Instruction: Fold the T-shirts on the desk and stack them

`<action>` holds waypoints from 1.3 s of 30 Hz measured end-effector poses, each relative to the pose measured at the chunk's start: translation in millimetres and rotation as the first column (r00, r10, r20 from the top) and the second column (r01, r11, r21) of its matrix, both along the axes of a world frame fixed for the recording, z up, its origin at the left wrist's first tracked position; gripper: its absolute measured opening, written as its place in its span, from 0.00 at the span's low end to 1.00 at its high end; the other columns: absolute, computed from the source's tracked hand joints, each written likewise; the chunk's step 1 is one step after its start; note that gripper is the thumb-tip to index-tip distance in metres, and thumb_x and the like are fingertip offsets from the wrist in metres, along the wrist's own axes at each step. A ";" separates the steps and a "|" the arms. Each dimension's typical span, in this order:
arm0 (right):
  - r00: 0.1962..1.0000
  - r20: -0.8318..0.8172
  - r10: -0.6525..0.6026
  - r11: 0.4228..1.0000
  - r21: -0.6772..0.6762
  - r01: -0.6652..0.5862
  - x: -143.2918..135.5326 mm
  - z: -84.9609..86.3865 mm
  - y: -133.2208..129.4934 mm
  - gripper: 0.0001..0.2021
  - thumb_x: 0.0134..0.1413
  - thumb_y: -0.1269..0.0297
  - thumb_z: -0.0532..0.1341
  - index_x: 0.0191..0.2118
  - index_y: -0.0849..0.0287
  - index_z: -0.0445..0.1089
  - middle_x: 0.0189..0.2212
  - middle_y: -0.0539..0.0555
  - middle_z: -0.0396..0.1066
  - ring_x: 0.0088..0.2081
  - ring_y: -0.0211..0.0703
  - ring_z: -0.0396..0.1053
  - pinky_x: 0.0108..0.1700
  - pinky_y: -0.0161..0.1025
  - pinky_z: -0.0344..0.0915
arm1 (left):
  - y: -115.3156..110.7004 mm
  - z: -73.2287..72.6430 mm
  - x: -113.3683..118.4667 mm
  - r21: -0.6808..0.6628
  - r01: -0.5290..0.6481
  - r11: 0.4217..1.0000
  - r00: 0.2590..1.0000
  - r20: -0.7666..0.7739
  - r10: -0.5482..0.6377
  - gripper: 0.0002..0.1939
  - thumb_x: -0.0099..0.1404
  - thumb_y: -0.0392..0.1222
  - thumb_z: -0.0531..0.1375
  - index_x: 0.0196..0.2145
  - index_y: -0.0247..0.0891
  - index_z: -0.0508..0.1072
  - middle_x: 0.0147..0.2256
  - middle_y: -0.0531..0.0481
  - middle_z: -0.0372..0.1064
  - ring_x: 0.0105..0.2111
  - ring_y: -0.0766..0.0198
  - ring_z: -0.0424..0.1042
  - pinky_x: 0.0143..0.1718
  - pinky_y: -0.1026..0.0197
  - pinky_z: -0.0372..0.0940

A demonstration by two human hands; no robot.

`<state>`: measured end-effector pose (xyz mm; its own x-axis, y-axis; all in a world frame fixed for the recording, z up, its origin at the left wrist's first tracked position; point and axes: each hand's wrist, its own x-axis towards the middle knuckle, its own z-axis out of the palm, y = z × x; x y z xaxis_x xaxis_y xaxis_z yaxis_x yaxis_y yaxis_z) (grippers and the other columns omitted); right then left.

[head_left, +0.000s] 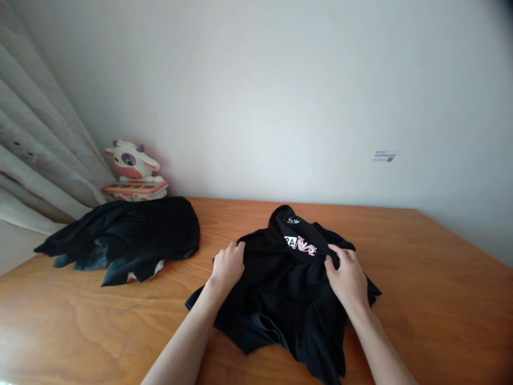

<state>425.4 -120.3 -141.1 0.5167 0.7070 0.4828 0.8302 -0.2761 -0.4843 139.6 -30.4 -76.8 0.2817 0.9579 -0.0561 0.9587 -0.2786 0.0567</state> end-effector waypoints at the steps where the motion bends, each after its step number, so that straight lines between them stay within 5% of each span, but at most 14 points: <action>1: 0.999 -0.007 -0.040 0.997 0.063 0.041 1.9 3.4 -0.9 0.19 0.60 0.59 0.53 0.52 0.57 0.73 0.46 0.60 0.70 0.42 0.52 0.71 0.38 0.43 0.65 | -2.7 8.2 -7.3 -0.014 -0.070 0.997 0.996 -0.054 0.070 0.21 0.68 0.28 0.51 0.55 0.37 0.72 0.50 0.35 0.74 0.45 0.47 0.78 0.44 0.51 0.70; 6: 0.992 0.057 -0.113 0.988 0.114 0.106 7.9 11.0 -4.3 0.18 0.57 0.52 0.56 0.41 0.57 0.77 0.42 0.62 0.69 0.45 0.59 0.68 0.45 0.53 0.65 | -6.6 19.7 -28.0 0.112 -0.130 0.985 0.978 -0.145 0.146 0.16 0.67 0.31 0.53 0.49 0.35 0.75 0.48 0.35 0.73 0.51 0.42 0.73 0.49 0.45 0.65; 9: 0.991 0.063 -0.122 0.993 0.016 0.121 6.4 7.6 -3.2 0.24 0.59 0.42 0.54 0.36 0.57 0.77 0.49 0.66 0.68 0.50 0.65 0.67 0.48 0.56 0.65 | 4.1 -4.9 -18.4 0.233 -0.043 0.971 0.998 0.055 0.031 0.20 0.73 0.44 0.54 0.59 0.39 0.69 0.57 0.36 0.68 0.55 0.43 0.68 0.52 0.46 0.63; 12: 0.987 -0.019 -0.161 0.976 -0.150 0.157 7.1 0.4 -1.0 0.33 0.59 0.37 0.51 0.54 0.63 0.71 0.53 0.70 0.67 0.45 0.63 0.72 0.40 0.53 0.68 | 17.2 -33.3 -5.8 0.224 0.015 0.975 0.969 0.235 -0.069 0.26 0.74 0.54 0.53 0.62 0.38 0.66 0.57 0.38 0.69 0.56 0.44 0.67 0.54 0.47 0.62; 15: 0.982 -0.010 -0.189 0.941 -0.289 0.178 14.3 -10.0 1.3 0.40 0.57 0.38 0.54 0.64 0.67 0.61 0.52 0.71 0.69 0.39 0.61 0.74 0.33 0.51 0.67 | 25.3 -47.7 -1.1 0.163 0.003 0.987 0.949 0.310 -0.054 0.24 0.71 0.57 0.57 0.56 0.38 0.71 0.50 0.39 0.74 0.53 0.46 0.71 0.54 0.48 0.62; 17: 0.991 0.016 -0.134 0.938 -0.321 0.132 21.2 -17.3 2.6 0.34 0.56 0.42 0.55 0.59 0.63 0.69 0.47 0.67 0.72 0.36 0.59 0.74 0.32 0.50 0.67 | 27.2 -50.1 -1.6 0.127 0.023 0.992 0.946 0.318 -0.063 0.19 0.70 0.56 0.58 0.46 0.38 0.76 0.44 0.41 0.75 0.48 0.48 0.73 0.50 0.49 0.64; 22: 1.000 0.021 -0.017 0.999 -0.034 0.017 27.5 -18.6 3.9 0.18 0.57 0.52 0.56 0.43 0.56 0.77 0.38 0.60 0.72 0.36 0.54 0.72 0.33 0.47 0.67 | 29.9 -48.4 -7.7 0.317 -0.043 0.948 0.878 0.464 -0.115 0.15 0.73 0.50 0.55 0.37 0.41 0.78 0.38 0.45 0.70 0.41 0.53 0.71 0.46 0.52 0.66; 25: 0.999 0.035 0.017 0.932 0.362 -0.029 20.5 -3.5 1.7 0.16 0.59 0.56 0.57 0.46 0.59 0.75 0.40 0.61 0.71 0.43 0.56 0.71 0.41 0.48 0.68 | 38.2 -42.3 -18.6 0.480 -0.249 0.841 0.709 0.682 -0.180 0.14 0.72 0.49 0.55 0.39 0.42 0.79 0.41 0.44 0.68 0.43 0.54 0.69 0.50 0.51 0.66; 27: 0.995 0.072 0.068 0.856 0.508 -0.096 15.7 6.5 -1.4 0.13 0.60 0.60 0.57 0.44 0.59 0.74 0.41 0.62 0.71 0.46 0.54 0.70 0.43 0.47 0.68 | 46.4 -37.3 -31.3 0.451 -0.391 0.802 0.506 0.833 -0.222 0.15 0.73 0.51 0.54 0.42 0.41 0.77 0.41 0.45 0.68 0.44 0.55 0.70 0.51 0.53 0.66; 30: 0.981 0.165 0.102 0.847 0.503 -0.172 13.2 12.6 -7.1 0.10 0.60 0.62 0.58 0.37 0.57 0.75 0.42 0.60 0.71 0.44 0.52 0.70 0.46 0.50 0.66 | 57.9 -33.5 -55.1 0.196 -0.555 0.808 0.148 0.980 -0.136 0.16 0.74 0.52 0.51 0.47 0.41 0.72 0.40 0.48 0.70 0.44 0.58 0.71 0.51 0.55 0.67; 32: 0.971 0.235 0.042 0.891 0.432 -0.143 13.5 11.8 -9.7 0.13 0.61 0.59 0.58 0.30 0.56 0.75 0.41 0.59 0.73 0.42 0.52 0.69 0.48 0.53 0.62 | 61.2 -33.6 -67.8 0.049 -0.617 0.785 0.024 0.999 -0.044 0.13 0.71 0.47 0.53 0.48 0.41 0.70 0.42 0.48 0.71 0.46 0.57 0.71 0.54 0.53 0.66; 33: 0.964 0.264 -0.008 0.910 0.402 -0.102 13.5 10.9 -10.2 0.16 0.62 0.57 0.58 0.26 0.55 0.74 0.40 0.58 0.74 0.41 0.52 0.68 0.48 0.53 0.61 | 60.8 -33.7 -71.2 0.047 -0.640 0.767 0.048 0.999 -0.022 0.13 0.68 0.44 0.55 0.48 0.41 0.70 0.45 0.47 0.71 0.50 0.56 0.71 0.56 0.52 0.64; 35: 0.947 0.313 -0.076 0.929 0.367 -0.046 12.5 9.1 -9.3 0.21 0.62 0.54 0.60 0.18 0.55 0.68 0.39 0.57 0.76 0.41 0.52 0.68 0.47 0.51 0.60 | 55.3 -32.7 -70.2 0.208 -0.625 0.752 0.257 0.965 -0.054 0.16 0.63 0.37 0.57 0.49 0.41 0.70 0.53 0.43 0.69 0.57 0.52 0.67 0.62 0.48 0.59; 39: 0.954 0.274 0.118 0.960 0.214 -0.180 12.0 5.2 -4.5 0.14 0.61 0.54 0.58 0.27 0.54 0.71 0.36 0.55 0.77 0.37 0.48 0.70 0.40 0.44 0.63 | 34.2 -26.5 -42.7 0.522 -0.217 0.825 0.687 0.682 -0.250 0.15 0.67 0.39 0.54 0.50 0.41 0.71 0.57 0.42 0.70 0.60 0.50 0.67 0.63 0.45 0.57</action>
